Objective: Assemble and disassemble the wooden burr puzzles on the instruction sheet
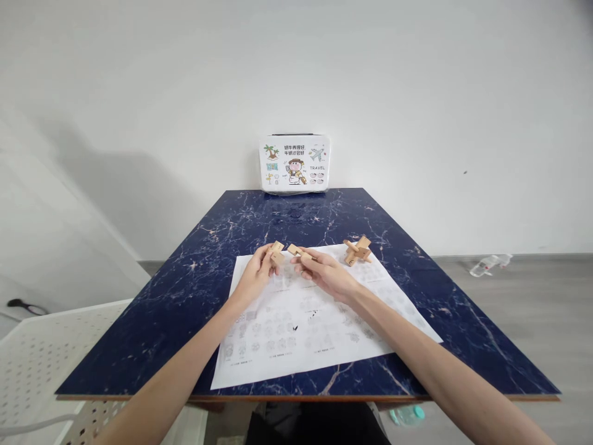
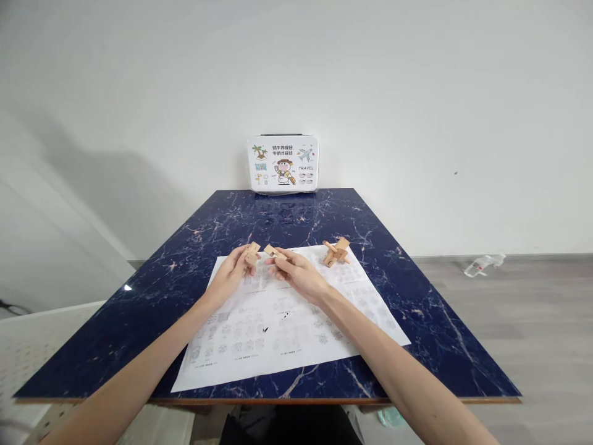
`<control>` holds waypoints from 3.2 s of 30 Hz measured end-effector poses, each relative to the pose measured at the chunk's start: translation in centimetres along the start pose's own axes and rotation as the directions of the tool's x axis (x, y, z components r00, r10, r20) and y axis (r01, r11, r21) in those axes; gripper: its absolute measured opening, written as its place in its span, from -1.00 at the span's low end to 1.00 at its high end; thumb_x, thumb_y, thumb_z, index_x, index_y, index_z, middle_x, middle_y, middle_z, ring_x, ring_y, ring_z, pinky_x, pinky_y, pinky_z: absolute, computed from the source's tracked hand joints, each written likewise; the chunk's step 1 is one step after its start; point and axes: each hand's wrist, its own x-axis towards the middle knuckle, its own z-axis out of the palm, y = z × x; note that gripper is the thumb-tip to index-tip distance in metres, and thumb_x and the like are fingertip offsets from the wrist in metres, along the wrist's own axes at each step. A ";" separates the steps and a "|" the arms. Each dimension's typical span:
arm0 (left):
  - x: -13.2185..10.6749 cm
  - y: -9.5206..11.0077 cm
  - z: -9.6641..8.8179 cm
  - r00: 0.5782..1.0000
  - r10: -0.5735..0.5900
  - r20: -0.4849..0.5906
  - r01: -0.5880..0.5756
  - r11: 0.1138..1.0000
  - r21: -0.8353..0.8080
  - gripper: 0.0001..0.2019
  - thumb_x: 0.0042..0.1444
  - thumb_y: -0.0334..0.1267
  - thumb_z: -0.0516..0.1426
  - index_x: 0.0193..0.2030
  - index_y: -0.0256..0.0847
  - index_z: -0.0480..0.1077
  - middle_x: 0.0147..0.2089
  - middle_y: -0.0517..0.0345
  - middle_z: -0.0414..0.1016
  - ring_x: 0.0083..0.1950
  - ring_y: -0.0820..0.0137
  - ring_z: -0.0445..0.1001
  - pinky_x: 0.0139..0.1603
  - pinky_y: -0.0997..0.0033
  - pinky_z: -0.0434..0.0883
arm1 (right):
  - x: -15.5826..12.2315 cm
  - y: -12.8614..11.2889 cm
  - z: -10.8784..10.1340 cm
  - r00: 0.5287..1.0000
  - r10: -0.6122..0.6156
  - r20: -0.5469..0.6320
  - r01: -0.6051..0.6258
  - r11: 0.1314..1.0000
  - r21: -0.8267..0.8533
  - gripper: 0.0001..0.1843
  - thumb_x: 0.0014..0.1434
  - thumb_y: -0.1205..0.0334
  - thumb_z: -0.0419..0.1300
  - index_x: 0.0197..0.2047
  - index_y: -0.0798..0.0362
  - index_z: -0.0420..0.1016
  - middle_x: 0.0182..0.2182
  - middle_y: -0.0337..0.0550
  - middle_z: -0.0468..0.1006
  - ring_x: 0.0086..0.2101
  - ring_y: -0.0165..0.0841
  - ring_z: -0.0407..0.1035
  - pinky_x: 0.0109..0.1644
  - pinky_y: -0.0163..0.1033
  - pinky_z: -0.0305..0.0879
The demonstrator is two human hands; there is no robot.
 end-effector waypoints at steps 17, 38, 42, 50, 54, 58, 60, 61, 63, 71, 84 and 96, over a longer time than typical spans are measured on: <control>-0.4 1.1 -0.1 0.996 -0.071 0.062 0.080 0.984 -0.159 -0.52 0.31 0.08 0.20 0.18 -0.22 0.42 -0.15 0.05 0.53 -0.30 0.40 0.40 -0.22 0.35 0.38 | -0.2 0.8 -0.3 0.995 -0.020 0.102 0.041 0.979 -0.201 -0.56 0.34 -0.09 0.19 0.13 -0.01 0.53 -0.05 -0.02 0.65 -0.29 -0.30 0.52 -0.25 -0.18 0.42; -0.9 1.7 -0.6 0.975 -0.028 0.219 0.031 0.999 -0.013 -0.48 0.36 0.08 0.15 0.33 -0.15 0.38 -0.02 0.03 0.58 -0.24 0.36 0.49 -0.13 0.29 0.48 | -0.3 0.9 -0.3 0.922 0.056 0.384 -0.102 0.990 0.102 -0.49 0.41 -0.23 0.11 -0.02 0.05 0.60 0.02 0.03 0.58 -0.18 -0.27 0.42 0.07 -0.05 0.37; -1.1 2.2 -0.7 0.959 -0.024 0.282 0.036 0.999 -0.037 -0.51 0.36 0.06 0.16 0.31 -0.14 0.40 -0.03 0.03 0.59 -0.14 0.30 0.54 -0.06 0.26 0.48 | -0.4 1.2 -0.5 0.939 0.075 0.337 -0.117 0.987 0.108 -0.52 0.33 -0.22 0.25 0.01 0.04 0.55 -0.10 -0.01 0.60 -0.19 -0.27 0.45 0.02 -0.08 0.40; -1.3 2.1 -1.1 0.893 0.002 0.450 0.077 0.984 -0.158 -0.51 0.37 0.01 0.19 0.34 -0.13 0.39 0.02 -0.04 0.63 -0.03 0.20 0.61 0.04 0.18 0.49 | -0.9 0.4 -0.7 0.883 0.166 0.440 -0.215 0.975 0.063 -0.55 0.29 -0.11 0.35 0.00 0.11 0.54 -0.21 -0.03 0.61 -0.21 -0.28 0.49 -0.05 -0.13 0.41; -1.3 2.2 -0.9 0.933 -0.010 0.359 0.052 0.993 -0.106 -0.52 0.37 0.03 0.17 0.32 -0.12 0.41 0.04 -0.02 0.62 0.02 0.17 0.59 0.06 0.17 0.49 | -0.8 0.4 -0.8 0.898 0.166 0.408 -0.227 0.968 0.105 -0.57 0.22 0.02 0.44 0.02 0.10 0.52 -0.18 -0.03 0.64 -0.22 -0.29 0.51 -0.03 -0.13 0.42; -1.2 2.4 -0.7 0.967 -0.013 0.254 0.020 1.000 -0.024 -0.50 0.37 0.09 0.14 0.33 -0.11 0.39 0.16 -0.03 0.58 0.09 0.15 0.55 0.10 0.15 0.49 | -0.6 0.5 -0.8 0.925 0.177 0.335 -0.238 0.959 0.151 -0.56 0.20 0.05 0.45 0.04 0.09 0.52 -0.16 -0.01 0.67 -0.22 -0.27 0.54 0.01 -0.09 0.42; -1.2 2.4 -0.6 0.965 -0.024 0.260 0.032 0.999 -0.026 -0.46 0.37 0.11 0.14 0.36 -0.10 0.35 0.20 -0.04 0.55 0.10 0.14 0.55 0.13 0.12 0.48 | -0.6 0.5 -0.6 0.941 0.188 0.281 -0.236 0.961 0.147 -0.56 0.19 0.03 0.46 0.03 0.08 0.54 -0.13 0.00 0.66 -0.20 -0.26 0.55 0.02 -0.08 0.43; -1.3 2.3 -0.6 0.964 -0.031 0.262 0.042 0.998 -0.038 -0.45 0.37 0.11 0.14 0.38 -0.09 0.33 0.20 -0.05 0.55 0.11 0.14 0.55 0.15 0.09 0.48 | -0.6 0.5 -0.4 0.951 0.189 0.244 -0.229 0.962 0.150 -0.56 0.18 0.03 0.46 0.03 0.07 0.55 -0.10 0.01 0.65 -0.17 -0.25 0.55 0.02 -0.08 0.43; -1.4 2.2 -0.5 0.965 -0.039 0.258 0.060 0.996 -0.073 -0.45 0.38 0.09 0.13 0.40 -0.07 0.30 0.23 -0.05 0.53 0.16 0.13 0.53 0.23 0.03 0.45 | -0.6 0.6 0.0 0.969 0.181 0.171 -0.209 0.963 0.167 -0.56 0.16 0.01 0.48 0.01 0.06 0.58 -0.04 0.01 0.63 -0.12 -0.24 0.53 0.05 -0.08 0.43; -2.1 1.7 0.7 0.966 -0.017 0.259 0.016 1.000 0.006 -0.14 0.15 -0.13 0.36 0.51 0.01 0.06 0.29 -0.08 0.40 0.22 0.12 0.48 0.28 -0.03 0.43 | -0.7 0.8 0.7 0.974 0.171 0.152 -0.196 0.966 0.171 -0.52 0.29 -0.19 0.31 -0.01 0.07 0.66 -0.09 0.05 0.66 -0.09 -0.18 0.51 0.15 -0.03 0.36; -2.5 1.6 0.6 0.969 0.197 0.151 -0.246 0.841 0.482 -0.23 0.19 -0.12 0.31 0.49 0.12 0.12 0.08 0.09 0.39 0.08 0.19 0.47 0.14 0.14 0.46 | -0.9 0.5 1.0 0.987 0.155 0.044 -0.156 0.988 0.018 -0.57 0.22 -0.19 0.38 -0.12 0.01 0.64 -0.10 -0.01 0.62 -0.06 -0.13 0.47 0.13 0.04 0.36; -3.0 2.3 0.6 0.945 0.273 0.179 -0.326 0.806 0.495 -0.18 0.25 -0.04 0.31 0.54 0.18 -0.02 0.37 0.07 0.42 0.35 0.08 0.37 0.35 -0.02 0.33 | -0.9 0.0 0.4 0.974 0.156 0.164 -0.162 0.986 0.027 -0.52 0.29 -0.23 0.29 -0.01 -0.01 0.65 -0.16 -0.06 0.62 -0.10 -0.17 0.46 0.16 0.02 0.34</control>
